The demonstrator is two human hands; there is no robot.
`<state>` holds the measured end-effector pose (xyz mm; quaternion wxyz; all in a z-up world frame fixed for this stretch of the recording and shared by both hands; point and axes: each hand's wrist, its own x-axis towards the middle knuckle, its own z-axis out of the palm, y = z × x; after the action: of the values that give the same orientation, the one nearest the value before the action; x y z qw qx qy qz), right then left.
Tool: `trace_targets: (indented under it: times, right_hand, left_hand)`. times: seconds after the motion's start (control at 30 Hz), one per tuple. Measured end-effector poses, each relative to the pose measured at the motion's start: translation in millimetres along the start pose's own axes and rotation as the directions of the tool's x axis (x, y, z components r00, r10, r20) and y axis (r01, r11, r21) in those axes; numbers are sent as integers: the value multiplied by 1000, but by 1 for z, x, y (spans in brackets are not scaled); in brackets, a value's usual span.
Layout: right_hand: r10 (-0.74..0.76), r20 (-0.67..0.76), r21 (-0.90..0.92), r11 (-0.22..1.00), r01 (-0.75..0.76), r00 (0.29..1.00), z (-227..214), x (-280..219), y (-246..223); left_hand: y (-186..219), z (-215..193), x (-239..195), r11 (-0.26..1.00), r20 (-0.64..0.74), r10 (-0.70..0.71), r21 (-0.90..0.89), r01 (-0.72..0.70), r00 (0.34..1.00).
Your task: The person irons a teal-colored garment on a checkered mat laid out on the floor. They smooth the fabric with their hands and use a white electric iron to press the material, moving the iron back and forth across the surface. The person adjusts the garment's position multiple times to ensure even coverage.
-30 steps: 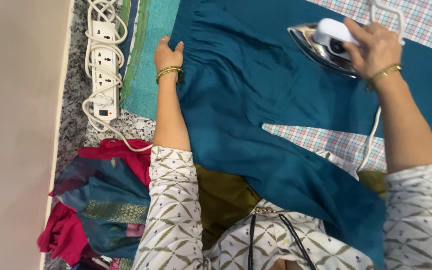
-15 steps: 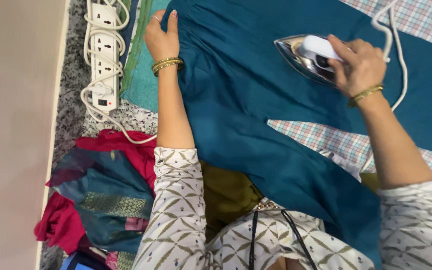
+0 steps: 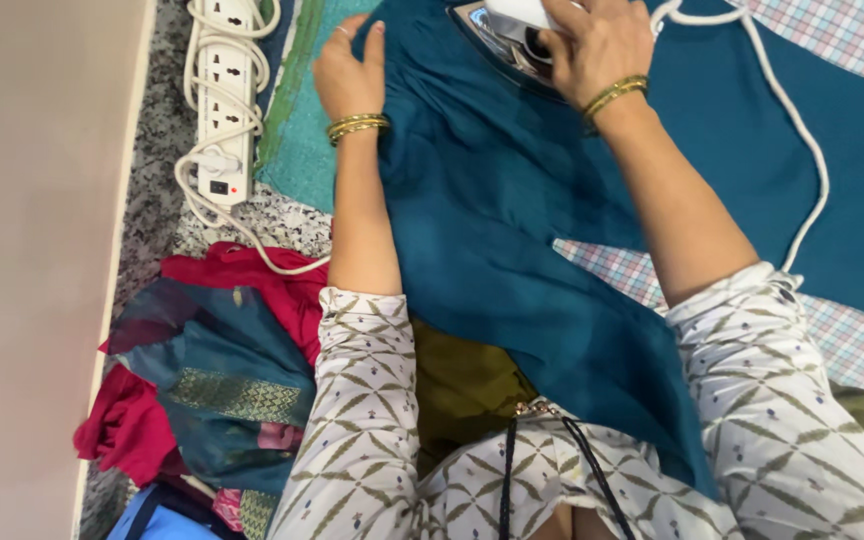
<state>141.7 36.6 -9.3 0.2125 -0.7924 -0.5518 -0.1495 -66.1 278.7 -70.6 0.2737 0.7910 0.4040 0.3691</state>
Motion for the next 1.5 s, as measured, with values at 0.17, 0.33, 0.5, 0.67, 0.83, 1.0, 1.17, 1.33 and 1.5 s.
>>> trace_targets:
  times: [0.17,0.33,0.5,0.67,0.83,1.0,1.17,1.33,1.5]
  right_hand:
    - [117,71,41,992,-120,991,32,19,2]
    - [109,91,61,991,-115,990,27,16,6]
    - [31,101,76,996,-39,994,-12,-16,7]
    - [16,93,7,1000,-17,996,-47,-52,22]
    - [93,119,6,995,-95,988,-75,-97,52]
    - [138,87,-73,989,-132,987,-96,-133,76]
    - [196,63,-115,975,-188,979,-111,-167,89]
    - [269,95,-50,963,-265,959,-117,-183,80]
    - [185,126,-72,982,-177,975,-123,-188,44]
  left_hand:
    - [-4,14,-4,1000,74,5,19,-7,997]
    - [1,17,-6,998,79,-12,65,7,997]
    - [45,-12,-11,942,-24,277,206,-266,961]
    - [161,-12,-80,887,303,456,-82,-454,837]
    - [214,17,-195,800,884,207,93,-593,418]
    - [176,54,-211,529,959,-12,247,-812,284]
    - [151,60,-223,579,951,88,194,-792,297]
    - [141,49,-217,689,908,175,164,-707,381]
    - [156,39,-227,659,903,196,168,-733,383]
